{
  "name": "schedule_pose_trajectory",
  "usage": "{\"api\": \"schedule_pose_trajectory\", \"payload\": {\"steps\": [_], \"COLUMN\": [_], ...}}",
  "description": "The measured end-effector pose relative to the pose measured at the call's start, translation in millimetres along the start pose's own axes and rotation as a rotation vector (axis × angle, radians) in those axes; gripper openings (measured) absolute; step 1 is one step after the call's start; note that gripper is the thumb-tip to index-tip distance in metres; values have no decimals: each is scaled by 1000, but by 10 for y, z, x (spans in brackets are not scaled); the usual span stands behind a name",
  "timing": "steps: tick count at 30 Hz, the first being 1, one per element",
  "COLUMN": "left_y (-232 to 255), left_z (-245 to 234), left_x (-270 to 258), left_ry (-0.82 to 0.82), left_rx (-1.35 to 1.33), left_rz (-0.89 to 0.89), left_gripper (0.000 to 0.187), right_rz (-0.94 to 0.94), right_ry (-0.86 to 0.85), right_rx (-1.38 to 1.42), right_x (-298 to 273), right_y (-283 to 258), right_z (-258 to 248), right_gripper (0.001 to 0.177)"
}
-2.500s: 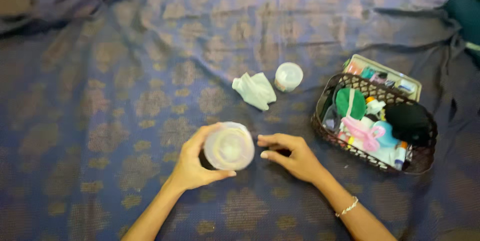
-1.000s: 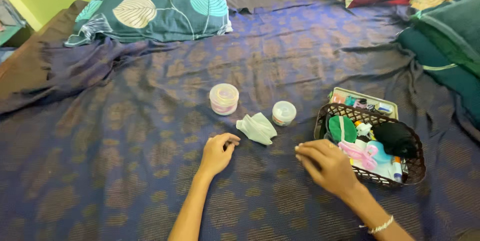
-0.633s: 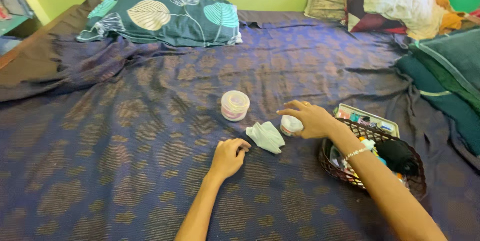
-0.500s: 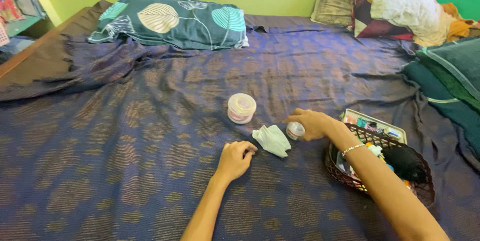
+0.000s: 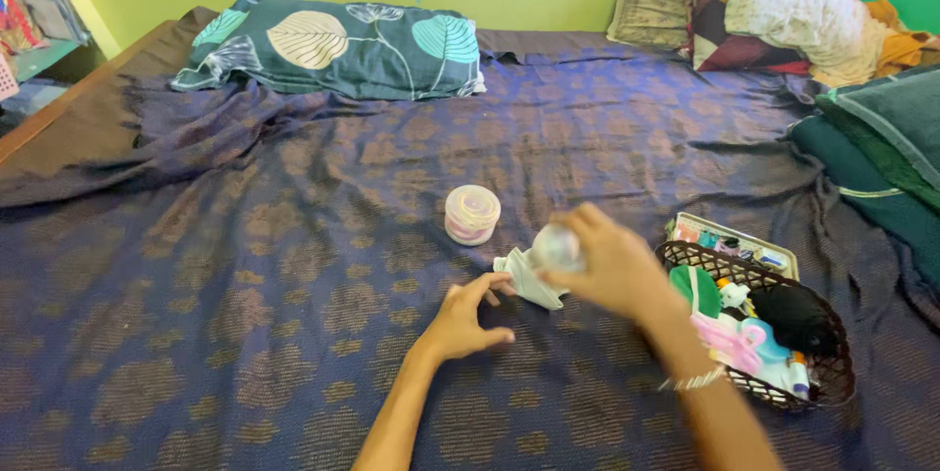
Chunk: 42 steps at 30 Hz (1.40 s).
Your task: The person wipes bangles with a cloth, then places them into a small plastic container. The person also handles a gold chain and small metal pieces, placing them into the container before closing the lid.
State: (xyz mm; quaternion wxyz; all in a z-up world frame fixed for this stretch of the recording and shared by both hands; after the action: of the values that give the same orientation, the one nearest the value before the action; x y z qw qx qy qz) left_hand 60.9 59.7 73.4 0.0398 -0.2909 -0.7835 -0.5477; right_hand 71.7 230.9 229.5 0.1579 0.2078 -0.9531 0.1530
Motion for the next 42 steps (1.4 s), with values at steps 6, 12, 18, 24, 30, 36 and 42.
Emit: {"api": "schedule_pose_trajectory", "payload": {"steps": [6, 12, 18, 24, 30, 36, 42], "left_y": [331, 329, 402, 305, 188, 182, 77], "left_z": [242, 199, 86, 181, 249, 245, 278], "left_x": [-32, -65, -101, -181, -215, -228, -248], "left_ry": [-36, 23, -148, -286, -349, -393, -355], "left_rx": [-344, -200, -240, -379, -276, -354, -445], "left_rz": [-8, -56, -71, -176, -255, -215, -270], "left_gripper": [110, 107, 119, 115, 118, 123, 116], "right_rz": [68, 24, -239, -459, -410, -364, -158], "right_ry": [95, 119, 35, -173, -363, -346, -194], "right_rx": [204, 124, 226, 399, 535, 622, 1051], "right_x": [-443, -553, -576, -581, -558, -591, -597], "right_y": [-357, -284, -418, -481, -396, -200, 268], "right_z": [407, 666, 684, 633, 747, 702, 784], "right_gripper": [72, 71, 71, 71, 72, 69, 71]}}
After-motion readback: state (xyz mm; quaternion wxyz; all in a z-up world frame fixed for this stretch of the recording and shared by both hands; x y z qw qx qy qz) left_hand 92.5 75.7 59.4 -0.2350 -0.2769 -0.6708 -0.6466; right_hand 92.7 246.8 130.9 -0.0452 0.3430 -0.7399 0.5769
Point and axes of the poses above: each hand's wrist, its own x-axis towards the middle knuckle, its own z-axis out of the palm, y = z × x, the point moved 8 cm from there along x, towards the middle knuckle, and after that the axes turned 3 degrees about -x, right-handed, at the moved point
